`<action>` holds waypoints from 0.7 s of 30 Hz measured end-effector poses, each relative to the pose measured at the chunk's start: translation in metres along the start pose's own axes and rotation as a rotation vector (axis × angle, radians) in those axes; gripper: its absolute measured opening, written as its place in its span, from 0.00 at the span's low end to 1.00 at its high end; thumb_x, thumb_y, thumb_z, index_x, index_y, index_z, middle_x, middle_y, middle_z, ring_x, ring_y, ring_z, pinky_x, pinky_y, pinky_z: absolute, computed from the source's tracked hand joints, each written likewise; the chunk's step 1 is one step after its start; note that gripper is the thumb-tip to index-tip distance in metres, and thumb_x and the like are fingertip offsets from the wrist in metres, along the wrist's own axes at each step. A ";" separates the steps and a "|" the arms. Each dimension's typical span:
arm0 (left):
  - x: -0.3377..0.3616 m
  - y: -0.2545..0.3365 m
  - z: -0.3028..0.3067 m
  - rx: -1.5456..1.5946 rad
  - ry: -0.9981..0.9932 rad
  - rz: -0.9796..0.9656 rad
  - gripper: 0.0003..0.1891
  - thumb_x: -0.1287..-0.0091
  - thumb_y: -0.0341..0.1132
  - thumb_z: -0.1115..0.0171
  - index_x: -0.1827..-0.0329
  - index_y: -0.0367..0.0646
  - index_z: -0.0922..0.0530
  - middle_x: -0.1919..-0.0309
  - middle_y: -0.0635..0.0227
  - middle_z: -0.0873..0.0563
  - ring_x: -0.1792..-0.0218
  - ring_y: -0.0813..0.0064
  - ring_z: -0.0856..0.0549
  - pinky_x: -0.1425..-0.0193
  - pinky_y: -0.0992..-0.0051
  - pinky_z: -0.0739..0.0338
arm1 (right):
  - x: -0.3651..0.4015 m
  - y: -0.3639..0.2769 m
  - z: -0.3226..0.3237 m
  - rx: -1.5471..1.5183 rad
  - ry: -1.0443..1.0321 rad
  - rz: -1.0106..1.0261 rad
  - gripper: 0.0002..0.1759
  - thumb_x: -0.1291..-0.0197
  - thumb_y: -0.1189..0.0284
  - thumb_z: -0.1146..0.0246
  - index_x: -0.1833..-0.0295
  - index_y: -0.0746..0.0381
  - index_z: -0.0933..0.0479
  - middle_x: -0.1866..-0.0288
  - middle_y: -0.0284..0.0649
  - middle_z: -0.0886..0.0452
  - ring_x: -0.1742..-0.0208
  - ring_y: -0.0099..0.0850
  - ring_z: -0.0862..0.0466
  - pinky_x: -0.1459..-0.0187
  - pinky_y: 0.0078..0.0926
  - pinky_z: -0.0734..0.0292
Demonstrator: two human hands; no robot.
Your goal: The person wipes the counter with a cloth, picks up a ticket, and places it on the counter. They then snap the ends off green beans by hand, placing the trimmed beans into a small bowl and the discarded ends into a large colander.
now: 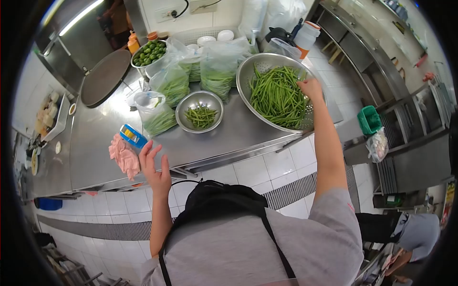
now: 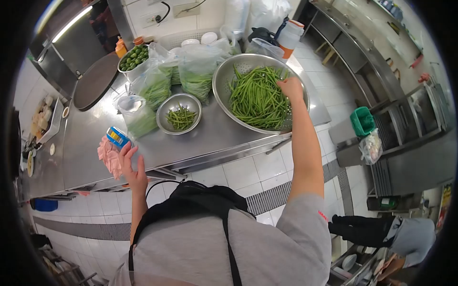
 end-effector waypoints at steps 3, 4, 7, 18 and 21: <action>0.000 -0.005 -0.001 0.043 -0.026 0.021 0.12 0.45 0.24 0.45 0.57 0.37 0.25 0.49 0.55 0.28 0.47 0.59 0.29 0.42 0.67 0.37 | -0.013 0.029 -0.051 0.192 -0.212 -0.046 0.38 0.57 0.42 0.40 0.65 0.71 0.22 0.67 0.55 0.20 0.64 0.45 0.19 0.56 0.33 0.26; -0.003 -0.008 -0.004 0.053 -0.051 0.023 0.11 0.45 0.24 0.45 0.58 0.38 0.24 0.50 0.55 0.27 0.47 0.60 0.29 0.43 0.67 0.36 | -0.004 0.008 -0.050 0.209 -0.268 -0.025 0.40 0.59 0.41 0.39 0.63 0.74 0.23 0.65 0.55 0.20 0.63 0.47 0.20 0.53 0.34 0.27; -0.013 -0.008 -0.017 0.140 -0.082 0.027 0.12 0.47 0.24 0.44 0.58 0.39 0.24 0.51 0.55 0.26 0.48 0.60 0.28 0.43 0.67 0.36 | 0.025 -0.037 -0.080 0.511 -0.170 0.249 0.40 0.60 0.45 0.36 0.55 0.73 0.26 0.62 0.56 0.21 0.60 0.47 0.21 0.49 0.35 0.29; -0.042 0.066 -0.124 0.435 -0.422 -0.167 0.12 0.49 0.26 0.40 0.60 0.43 0.23 0.53 0.61 0.25 0.53 0.60 0.26 0.48 0.67 0.33 | -0.003 -0.035 -0.005 -0.201 -0.045 0.199 0.14 0.52 0.67 0.36 0.60 0.63 0.21 0.65 0.39 0.18 0.67 0.28 0.20 0.62 0.25 0.25; -0.055 0.089 -0.145 0.434 -0.409 -0.230 0.12 0.49 0.26 0.40 0.60 0.43 0.23 0.54 0.62 0.24 0.54 0.60 0.25 0.49 0.66 0.33 | -0.010 -0.047 -0.024 -0.149 -0.012 0.342 0.15 0.51 0.63 0.37 0.68 0.65 0.21 0.72 0.44 0.19 0.71 0.35 0.19 0.65 0.30 0.24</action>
Point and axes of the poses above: each hand's wrist, its own x-axis away from the middle knuckle, its own z-axis out of the back of the hand, y = z × x, the point moved 4 cm from there along -x, towards the middle knuckle
